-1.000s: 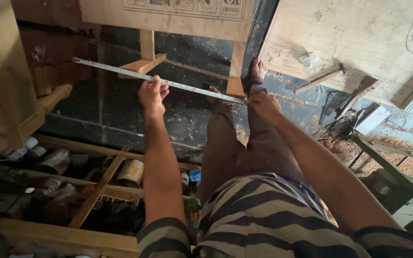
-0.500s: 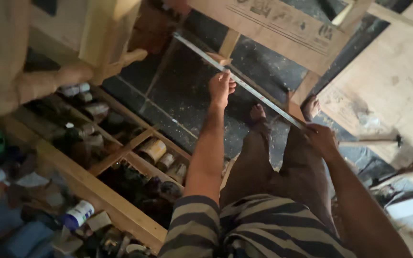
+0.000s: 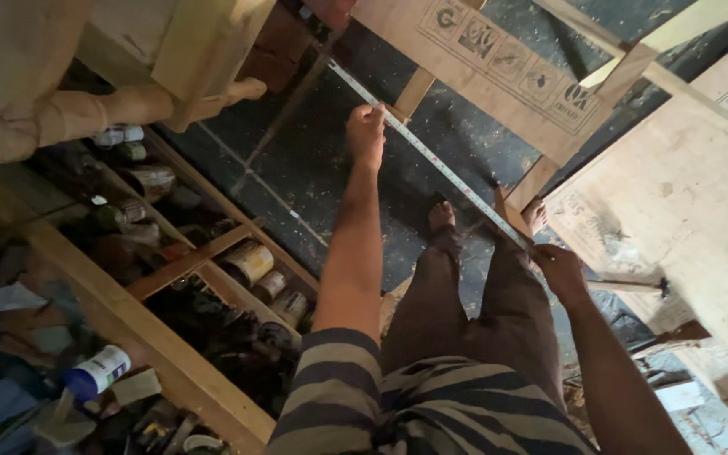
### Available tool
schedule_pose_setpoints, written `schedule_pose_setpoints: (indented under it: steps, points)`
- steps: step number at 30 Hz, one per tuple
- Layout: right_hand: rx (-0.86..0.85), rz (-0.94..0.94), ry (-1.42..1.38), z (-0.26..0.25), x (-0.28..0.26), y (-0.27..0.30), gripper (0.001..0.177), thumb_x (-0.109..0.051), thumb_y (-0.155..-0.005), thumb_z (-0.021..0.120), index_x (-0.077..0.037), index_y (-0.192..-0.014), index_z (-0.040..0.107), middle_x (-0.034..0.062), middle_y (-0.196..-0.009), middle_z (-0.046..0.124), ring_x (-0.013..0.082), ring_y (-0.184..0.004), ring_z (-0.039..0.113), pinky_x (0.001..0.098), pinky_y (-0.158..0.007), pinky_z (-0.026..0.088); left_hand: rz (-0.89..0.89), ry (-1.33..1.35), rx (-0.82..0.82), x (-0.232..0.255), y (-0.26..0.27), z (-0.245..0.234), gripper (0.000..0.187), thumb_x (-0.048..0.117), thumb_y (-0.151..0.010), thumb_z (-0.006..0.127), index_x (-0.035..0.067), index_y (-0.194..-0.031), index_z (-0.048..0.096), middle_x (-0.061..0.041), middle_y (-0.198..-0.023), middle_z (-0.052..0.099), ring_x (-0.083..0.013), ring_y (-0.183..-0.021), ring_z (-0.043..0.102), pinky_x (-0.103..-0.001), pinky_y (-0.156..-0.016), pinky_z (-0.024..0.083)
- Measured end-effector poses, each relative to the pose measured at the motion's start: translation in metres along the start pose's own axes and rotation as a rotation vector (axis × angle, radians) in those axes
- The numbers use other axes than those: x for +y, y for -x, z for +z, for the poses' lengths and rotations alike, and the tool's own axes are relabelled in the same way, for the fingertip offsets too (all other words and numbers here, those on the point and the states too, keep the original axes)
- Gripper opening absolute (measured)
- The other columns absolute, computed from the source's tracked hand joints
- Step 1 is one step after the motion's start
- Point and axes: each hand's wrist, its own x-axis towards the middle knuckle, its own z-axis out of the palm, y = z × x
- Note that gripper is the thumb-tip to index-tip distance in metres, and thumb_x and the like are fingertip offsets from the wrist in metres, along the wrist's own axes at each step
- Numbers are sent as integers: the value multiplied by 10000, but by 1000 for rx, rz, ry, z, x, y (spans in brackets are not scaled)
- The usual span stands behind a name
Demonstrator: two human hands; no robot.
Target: The person uses a measuring tape to check the dimensions of various wooden components and then handles wooden pieces to assemble a small structure by hand.
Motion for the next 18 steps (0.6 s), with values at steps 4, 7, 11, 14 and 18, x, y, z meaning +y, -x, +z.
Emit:
schedule_pose_setpoints:
  steps: [4,7,11,14,18]
  points:
    - [0,-48,27,1,1,-2,358,-379,-935,687,-104,-1140,791,177,-1082,768,330,-1037,731,428,-913,551,426,-202,157,-34,-29,7,309,273,-889,754,5,-1036,706,-120,-972,742,-219,-887,708,-359,-808,560]
    - [7,21,-60,0,-7,3,361,-368,-905,709,-98,-1132,788,172,-1051,781,314,-1000,750,419,-901,555,394,-162,134,-46,-38,8,325,278,-874,743,-2,-1034,701,-144,-989,746,-244,-914,711,-366,-845,557]
    - [30,18,-32,-4,-18,6,352,-367,-902,719,-97,-1115,795,172,-1052,778,313,-996,747,416,-905,552,345,-109,126,-41,-35,5,295,244,-860,753,2,-1023,706,-115,-939,757,-218,-855,723,-355,-798,568]
    - [13,63,-16,-5,-20,7,340,-369,-910,709,-111,-1109,806,174,-1036,783,318,-982,754,418,-902,559,320,-75,107,-27,-30,6,274,217,-852,766,6,-1012,698,-95,-889,746,-187,-774,712,-348,-702,579]
    - [14,67,-26,-1,-12,3,346,-371,-909,719,-106,-1116,796,180,-1025,777,329,-981,751,424,-906,557,149,-1,58,-12,-16,1,237,197,-856,739,14,-998,685,-73,-815,703,-165,-592,626,-339,-512,520]
